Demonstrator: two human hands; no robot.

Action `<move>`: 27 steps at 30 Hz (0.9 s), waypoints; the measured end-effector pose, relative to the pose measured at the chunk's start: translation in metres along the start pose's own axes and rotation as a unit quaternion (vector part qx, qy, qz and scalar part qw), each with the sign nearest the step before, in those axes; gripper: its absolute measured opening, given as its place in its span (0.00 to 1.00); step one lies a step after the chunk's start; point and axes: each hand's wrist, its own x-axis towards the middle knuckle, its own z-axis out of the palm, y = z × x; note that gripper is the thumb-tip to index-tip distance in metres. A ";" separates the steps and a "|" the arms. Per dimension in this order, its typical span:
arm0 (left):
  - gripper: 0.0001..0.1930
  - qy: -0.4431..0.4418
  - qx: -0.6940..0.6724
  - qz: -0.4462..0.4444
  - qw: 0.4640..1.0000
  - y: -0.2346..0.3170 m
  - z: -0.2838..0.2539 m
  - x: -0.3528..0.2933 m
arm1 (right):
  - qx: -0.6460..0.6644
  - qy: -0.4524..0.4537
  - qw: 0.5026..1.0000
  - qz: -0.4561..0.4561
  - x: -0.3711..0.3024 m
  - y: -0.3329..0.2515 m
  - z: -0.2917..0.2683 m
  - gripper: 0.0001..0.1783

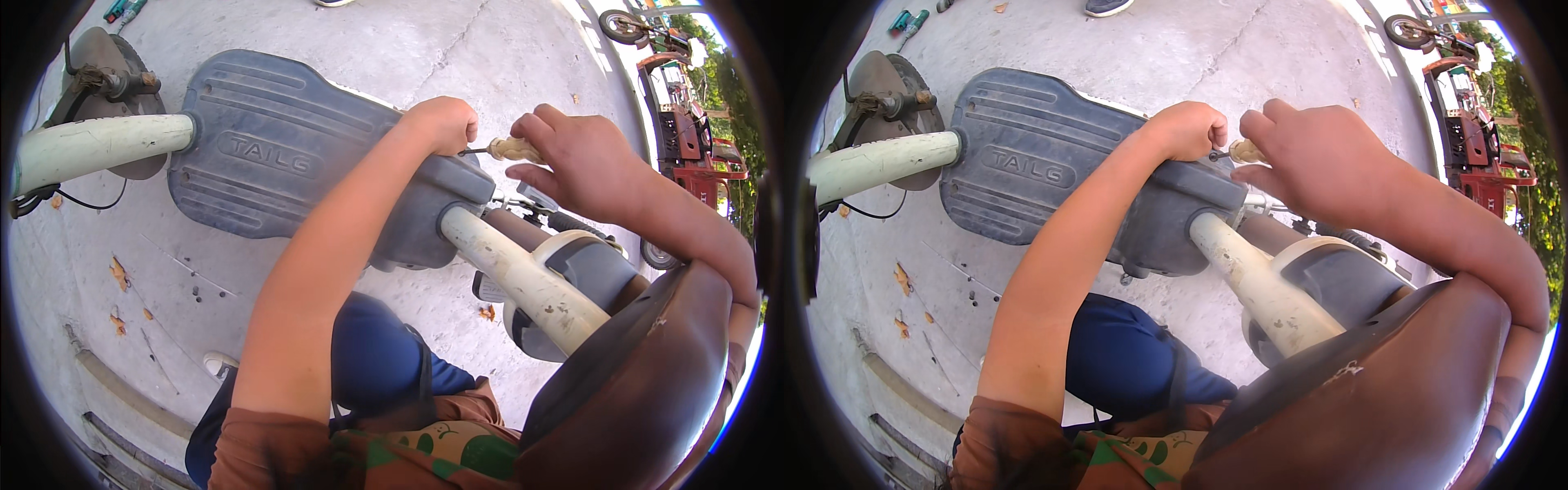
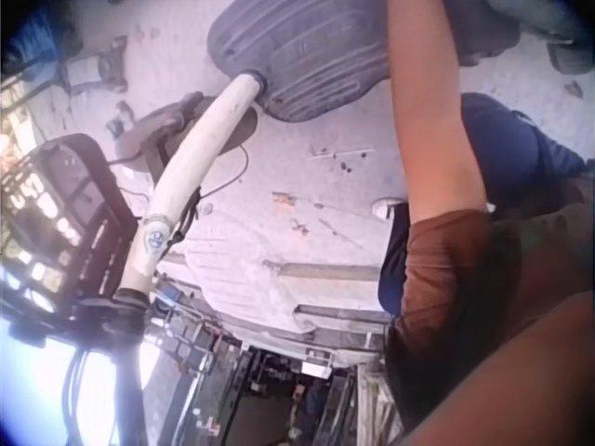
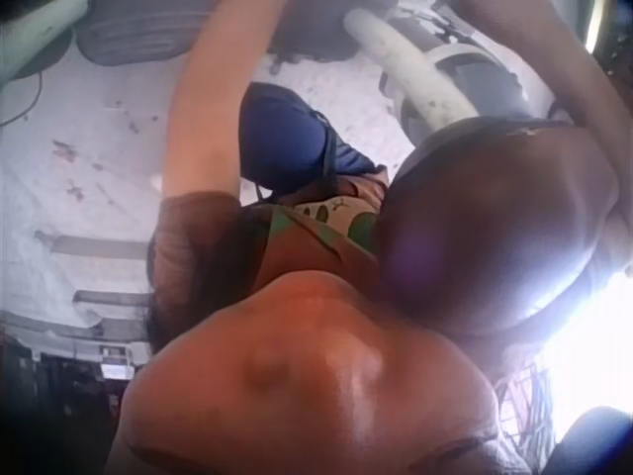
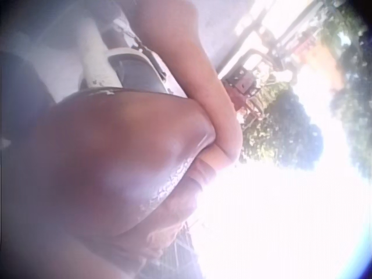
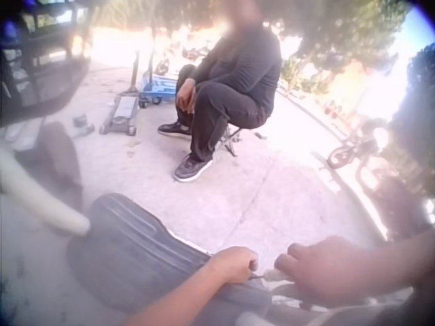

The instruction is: The person removes screws from the scooter's floorboard cover using a screwdriver, lifts the cover to expose the battery compartment, and manipulates wires and components inside. The person continues to adjust parts within the battery area while another person assists nearby.

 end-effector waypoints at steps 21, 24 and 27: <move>0.16 -0.047 -0.048 0.022 0.997 0.003 -0.003 0.000 | 0.101 0.053 0.986 -0.120 -0.002 0.013 0.010 0.12; 0.18 -0.045 -0.064 0.021 0.997 -0.004 -0.005 -0.002 | 0.029 0.070 0.964 -0.256 0.008 0.016 0.006 0.12; 0.19 -0.064 -0.051 0.018 0.997 0.008 -0.008 -0.004 | 0.028 0.082 0.963 -0.257 0.004 0.018 0.010 0.11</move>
